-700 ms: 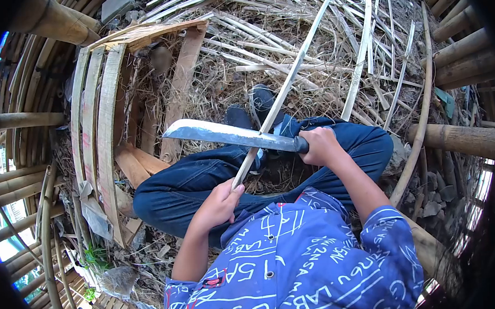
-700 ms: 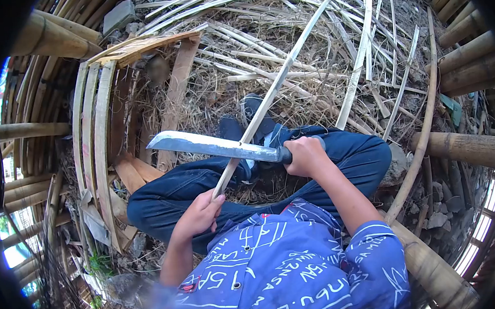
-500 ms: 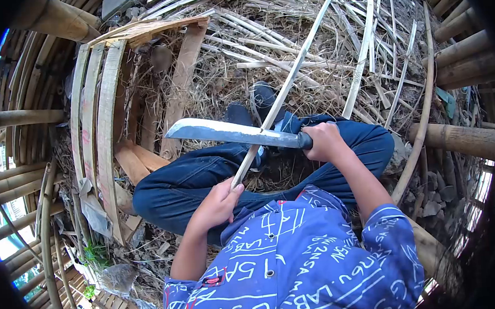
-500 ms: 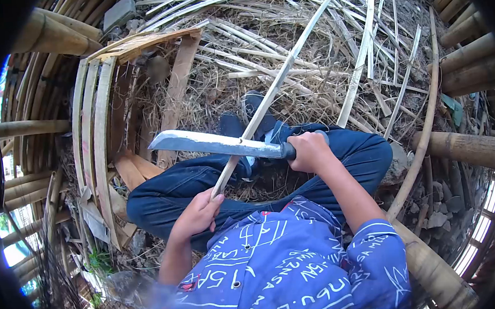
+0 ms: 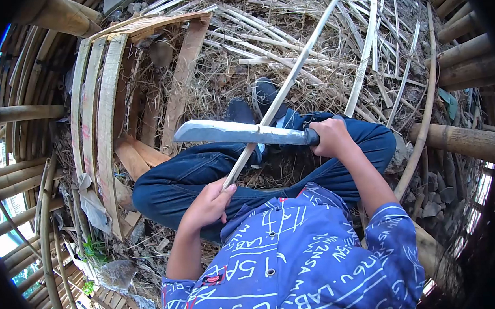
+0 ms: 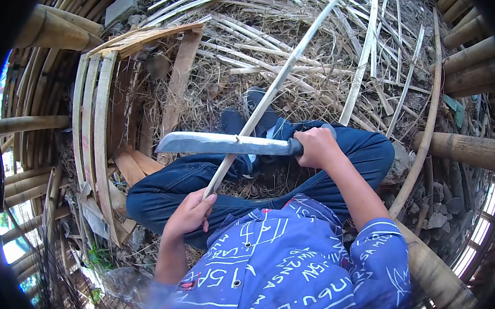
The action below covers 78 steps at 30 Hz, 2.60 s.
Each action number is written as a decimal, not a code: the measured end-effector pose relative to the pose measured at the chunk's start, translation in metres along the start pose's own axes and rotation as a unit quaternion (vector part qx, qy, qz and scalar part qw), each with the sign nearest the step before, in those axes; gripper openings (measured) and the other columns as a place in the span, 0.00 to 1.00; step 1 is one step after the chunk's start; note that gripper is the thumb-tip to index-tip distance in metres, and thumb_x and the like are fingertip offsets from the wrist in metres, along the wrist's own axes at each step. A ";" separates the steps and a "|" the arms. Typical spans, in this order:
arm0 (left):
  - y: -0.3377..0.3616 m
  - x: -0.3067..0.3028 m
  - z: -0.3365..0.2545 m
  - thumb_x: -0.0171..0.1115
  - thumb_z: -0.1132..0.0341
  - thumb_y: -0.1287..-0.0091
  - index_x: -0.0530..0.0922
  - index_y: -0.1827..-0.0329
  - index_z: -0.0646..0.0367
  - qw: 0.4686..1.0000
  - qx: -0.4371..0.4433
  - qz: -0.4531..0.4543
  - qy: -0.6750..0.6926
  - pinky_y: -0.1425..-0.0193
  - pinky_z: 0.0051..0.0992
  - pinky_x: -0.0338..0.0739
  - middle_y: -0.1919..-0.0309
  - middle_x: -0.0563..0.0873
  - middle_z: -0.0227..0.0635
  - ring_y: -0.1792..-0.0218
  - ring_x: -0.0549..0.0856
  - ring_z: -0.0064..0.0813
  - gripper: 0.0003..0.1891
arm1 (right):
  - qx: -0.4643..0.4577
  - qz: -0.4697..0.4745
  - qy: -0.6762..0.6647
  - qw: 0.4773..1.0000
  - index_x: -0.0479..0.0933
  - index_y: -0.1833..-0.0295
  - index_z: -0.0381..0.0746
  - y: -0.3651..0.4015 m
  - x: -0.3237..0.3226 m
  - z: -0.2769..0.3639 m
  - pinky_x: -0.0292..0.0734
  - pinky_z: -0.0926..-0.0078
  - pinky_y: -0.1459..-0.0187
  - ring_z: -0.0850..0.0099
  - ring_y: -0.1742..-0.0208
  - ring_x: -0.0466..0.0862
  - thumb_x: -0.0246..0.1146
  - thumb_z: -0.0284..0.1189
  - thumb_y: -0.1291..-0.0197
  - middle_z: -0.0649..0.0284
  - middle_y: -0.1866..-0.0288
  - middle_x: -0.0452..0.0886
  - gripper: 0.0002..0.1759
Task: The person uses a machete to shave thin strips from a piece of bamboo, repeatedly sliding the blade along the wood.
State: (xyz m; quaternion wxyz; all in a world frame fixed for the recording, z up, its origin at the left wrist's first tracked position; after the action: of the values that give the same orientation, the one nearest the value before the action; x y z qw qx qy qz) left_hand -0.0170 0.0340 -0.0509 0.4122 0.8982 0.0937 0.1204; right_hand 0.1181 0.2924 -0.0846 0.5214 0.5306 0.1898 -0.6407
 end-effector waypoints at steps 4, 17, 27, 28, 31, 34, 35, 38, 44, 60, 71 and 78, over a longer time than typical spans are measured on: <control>-0.001 -0.003 0.004 0.48 0.61 0.24 0.71 0.61 0.60 1.000 -0.015 0.015 -0.021 0.83 0.20 0.76 0.79 0.68 0.23 0.81 0.71 0.13 0.11 | -0.001 0.010 0.022 1.000 0.79 0.69 0.44 0.005 0.007 -0.005 0.79 0.57 0.61 0.54 0.66 0.85 0.69 0.35 0.65 0.56 0.73 0.83 0.14; -0.017 0.015 0.003 0.46 0.62 0.24 0.68 0.62 0.61 1.000 -0.001 -0.020 0.016 0.84 0.21 0.77 0.79 0.67 0.24 0.83 0.70 0.15 0.12 | -0.002 -0.033 -0.064 0.997 0.81 0.64 0.41 0.020 0.009 0.031 0.80 0.56 0.62 0.52 0.67 0.84 0.67 0.33 0.62 0.52 0.74 0.83 0.16; -0.007 0.020 0.001 0.46 0.61 0.24 0.69 0.60 0.60 0.999 0.023 -0.038 -0.015 0.85 0.20 0.76 0.79 0.67 0.24 0.82 0.69 0.14 0.11 | -0.001 -0.036 0.011 0.999 0.81 0.67 0.45 -0.014 -0.006 0.011 0.79 0.56 0.62 0.54 0.68 0.84 0.68 0.35 0.63 0.54 0.74 0.83 0.13; -0.006 0.018 0.001 0.46 0.60 0.24 0.69 0.60 0.60 0.999 0.023 -0.034 -0.002 0.85 0.20 0.76 0.79 0.67 0.24 0.82 0.69 0.14 0.11 | 0.000 -0.035 0.016 0.999 0.81 0.67 0.44 -0.016 -0.009 0.012 0.79 0.57 0.62 0.54 0.67 0.84 0.68 0.35 0.62 0.54 0.74 0.83 0.13; -0.007 0.017 0.006 0.46 0.60 0.24 0.69 0.60 0.60 0.999 0.025 -0.034 0.014 0.85 0.20 0.76 0.79 0.67 0.24 0.82 0.70 0.14 0.12 | -0.009 -0.031 0.019 0.999 0.80 0.68 0.43 -0.018 -0.005 0.013 0.79 0.57 0.63 0.54 0.67 0.85 0.68 0.36 0.61 0.53 0.74 0.83 0.13; -0.006 0.013 0.002 0.46 0.60 0.24 0.69 0.59 0.60 0.999 0.012 -0.036 0.011 0.85 0.20 0.76 0.79 0.67 0.24 0.82 0.70 0.14 0.12 | -0.007 -0.028 0.000 1.000 0.79 0.67 0.42 -0.016 0.001 0.022 0.79 0.57 0.63 0.55 0.68 0.85 0.68 0.37 0.61 0.53 0.74 0.83 0.14; -0.007 0.014 0.002 0.46 0.60 0.24 0.69 0.59 0.60 0.999 0.000 -0.033 0.016 0.85 0.20 0.76 0.79 0.67 0.24 0.82 0.70 0.14 0.12 | 0.001 -0.023 -0.011 1.000 0.79 0.66 0.41 -0.011 0.003 0.027 0.79 0.57 0.63 0.55 0.67 0.85 0.68 0.38 0.61 0.53 0.74 0.83 0.15; -0.016 0.017 -0.005 0.46 0.61 0.24 0.69 0.59 0.61 0.998 0.021 -0.061 -0.017 0.85 0.20 0.76 0.79 0.68 0.25 0.82 0.70 0.14 0.11 | -0.075 0.009 -0.039 0.996 0.79 0.68 0.43 0.002 0.014 0.069 0.79 0.58 0.65 0.54 0.69 0.84 0.68 0.34 0.64 0.54 0.74 0.82 0.13; -0.003 0.017 0.001 0.47 0.62 0.24 0.70 0.58 0.61 0.995 0.035 -0.088 -0.035 0.85 0.20 0.76 0.79 0.68 0.24 0.82 0.70 0.14 0.10 | 0.041 -0.002 -0.004 0.999 0.82 0.65 0.43 -0.022 0.000 0.013 0.80 0.59 0.59 0.57 0.64 0.86 0.68 0.37 0.61 0.56 0.69 0.85 0.15; 0.038 -0.011 0.019 0.46 0.64 0.24 0.70 0.58 0.61 0.994 0.005 -0.094 0.053 0.81 0.21 0.80 0.78 0.67 0.23 0.81 0.69 0.13 0.09 | 0.171 -0.158 -0.119 0.965 0.80 0.65 0.35 0.012 -0.080 -0.086 0.74 0.62 0.68 0.56 0.73 0.82 0.62 0.28 0.57 0.48 0.77 0.79 0.11; 0.023 0.010 0.012 0.47 0.65 0.24 0.71 0.59 0.62 0.996 0.003 -0.083 0.031 0.81 0.22 0.80 0.78 0.68 0.23 0.81 0.72 0.15 0.09 | -0.012 -0.008 -0.191 0.981 0.83 0.66 0.42 -0.011 0.005 0.063 0.80 0.56 0.60 0.51 0.66 0.84 0.66 0.35 0.59 0.50 0.73 0.83 0.13; 0.029 0.012 0.009 0.48 0.65 0.25 0.70 0.59 0.66 0.991 0.020 -0.121 -0.055 0.81 0.26 0.78 0.78 0.75 0.33 0.81 0.79 0.22 0.11 | 0.013 -0.016 -0.076 0.997 0.83 0.66 0.43 -0.031 -0.003 0.027 0.79 0.56 0.59 0.50 0.66 0.83 0.67 0.33 0.60 0.50 0.73 0.83 0.12</control>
State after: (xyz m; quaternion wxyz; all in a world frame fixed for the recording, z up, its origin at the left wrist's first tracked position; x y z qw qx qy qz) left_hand -0.0011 0.0121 -0.0324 0.4101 0.8936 0.1814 0.0180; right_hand 0.0780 0.2841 -0.0815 0.5172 0.4839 0.1496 -0.6899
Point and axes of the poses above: each hand's wrist, its own y-axis away from the middle knuckle, its own x-axis out of the palm, z = x × y, the point moved 8 cm from there along -y, towards the middle knuckle
